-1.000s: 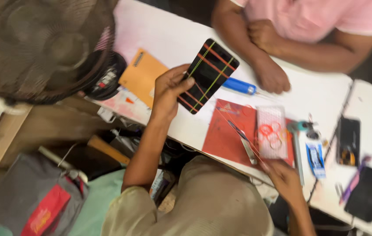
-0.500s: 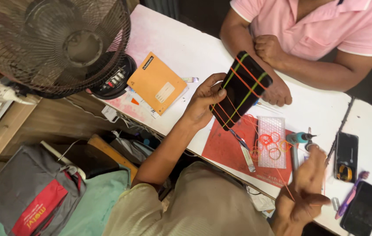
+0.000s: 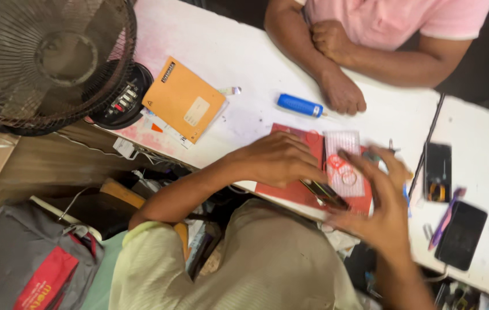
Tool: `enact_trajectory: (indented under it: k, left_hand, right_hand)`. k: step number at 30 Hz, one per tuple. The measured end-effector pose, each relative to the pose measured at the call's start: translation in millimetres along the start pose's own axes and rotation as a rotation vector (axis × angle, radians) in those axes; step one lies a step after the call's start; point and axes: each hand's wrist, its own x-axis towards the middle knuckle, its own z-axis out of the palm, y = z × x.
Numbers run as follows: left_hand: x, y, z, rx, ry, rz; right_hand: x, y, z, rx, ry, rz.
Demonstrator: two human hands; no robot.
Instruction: The person applies adhesive to the back of a smartphone, aligns and presses the back cover into place, then secures the device with multiple rubber bands. The person retrieves a box and bubble wrap, then hands the phone to another person across the table.
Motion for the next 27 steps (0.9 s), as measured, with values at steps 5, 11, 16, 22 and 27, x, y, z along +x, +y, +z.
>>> enact_trajectory:
  k: [5,11,16,22,27]
  left_hand:
    - [10.9,24.5,15.7,-0.236,0.114,-0.055]
    - [-24.7,19.7,-33.0,-0.57,0.694,-0.465]
    - [-42.1,-39.5,-48.5,-1.143,0.925,-0.546]
    - [-18.2,-79.6,25.1,-1.474,1.049,-0.515]
    - [-17.9,-77.4,47.4,-1.248,1.005,-0.319]
  right_hand:
    - [77.9,108.6,3.8,0.171,0.067,0.153]
    - [-31.1,143.8,66.0,-0.14,-0.376,0.687]
    - [-136.0,62.4,38.8,-0.169,0.112,-0.295]
    - [-91.0,29.4,28.3,1.769,0.435,-0.011]
    - [-24.2,30.9,38.3,1.368,0.457,0.242]
